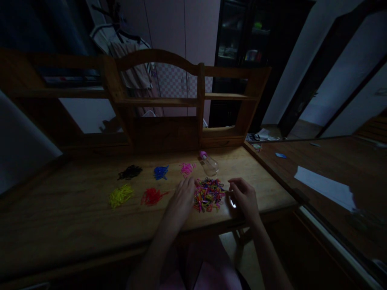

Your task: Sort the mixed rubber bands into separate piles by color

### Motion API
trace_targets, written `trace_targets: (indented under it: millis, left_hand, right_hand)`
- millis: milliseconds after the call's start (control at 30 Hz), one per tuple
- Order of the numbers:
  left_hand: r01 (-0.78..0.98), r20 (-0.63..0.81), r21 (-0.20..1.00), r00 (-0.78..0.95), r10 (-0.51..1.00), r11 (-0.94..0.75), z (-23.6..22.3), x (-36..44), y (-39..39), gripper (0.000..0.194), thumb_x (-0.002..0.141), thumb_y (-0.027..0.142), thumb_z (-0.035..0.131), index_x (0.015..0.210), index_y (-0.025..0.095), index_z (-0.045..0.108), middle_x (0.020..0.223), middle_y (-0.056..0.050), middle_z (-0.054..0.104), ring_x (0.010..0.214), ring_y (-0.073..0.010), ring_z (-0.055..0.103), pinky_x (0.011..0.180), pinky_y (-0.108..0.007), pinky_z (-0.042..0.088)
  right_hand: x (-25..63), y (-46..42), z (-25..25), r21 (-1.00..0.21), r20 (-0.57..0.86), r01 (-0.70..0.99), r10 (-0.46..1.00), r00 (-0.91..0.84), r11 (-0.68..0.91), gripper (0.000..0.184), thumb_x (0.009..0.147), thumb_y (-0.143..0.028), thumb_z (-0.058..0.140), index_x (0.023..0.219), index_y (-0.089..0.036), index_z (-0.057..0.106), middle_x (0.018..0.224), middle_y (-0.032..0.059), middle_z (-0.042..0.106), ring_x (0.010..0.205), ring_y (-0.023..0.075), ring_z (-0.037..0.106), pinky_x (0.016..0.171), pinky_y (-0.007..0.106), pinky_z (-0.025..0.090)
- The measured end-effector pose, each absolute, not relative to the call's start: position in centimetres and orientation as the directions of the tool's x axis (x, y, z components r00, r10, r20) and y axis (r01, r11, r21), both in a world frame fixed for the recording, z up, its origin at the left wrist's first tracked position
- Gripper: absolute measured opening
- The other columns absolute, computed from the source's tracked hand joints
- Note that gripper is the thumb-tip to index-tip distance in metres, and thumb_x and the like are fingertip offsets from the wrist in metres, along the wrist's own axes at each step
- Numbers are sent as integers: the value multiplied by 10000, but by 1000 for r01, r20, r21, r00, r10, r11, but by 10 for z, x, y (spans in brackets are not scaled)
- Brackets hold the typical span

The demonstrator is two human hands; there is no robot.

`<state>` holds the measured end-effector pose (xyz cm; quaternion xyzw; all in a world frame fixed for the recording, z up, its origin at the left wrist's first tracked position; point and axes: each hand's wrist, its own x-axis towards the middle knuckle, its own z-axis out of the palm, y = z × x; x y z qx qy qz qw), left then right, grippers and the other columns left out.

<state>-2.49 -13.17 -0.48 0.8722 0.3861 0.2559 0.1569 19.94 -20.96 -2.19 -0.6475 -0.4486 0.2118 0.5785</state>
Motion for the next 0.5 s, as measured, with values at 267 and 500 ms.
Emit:
trace_targets:
  millis: [267, 500]
  left_hand:
    - [663, 292, 363, 587, 755, -655, -15, -17, -133, 160, 913, 148, 394, 988, 174, 533, 1013, -95, 571, 978, -221, 521, 891, -364, 417]
    - [639, 299, 381, 599, 743, -668, -10, -12, -133, 117, 908, 197, 455, 994, 180, 533, 1007, -91, 575, 985, -223, 523, 896, -365, 418]
  right_hand:
    - [197, -212, -19, -939, 241, 337, 831, 502, 68, 250, 863, -384, 538, 950, -176, 645, 682, 12, 610, 514, 135, 551, 453, 224, 402]
    - [198, -211, -20, -923, 267, 379, 824, 500, 69, 238, 865, -376, 534, 937, -183, 651, 680, 12, 622, 586, 151, 594, 517, 231, 435]
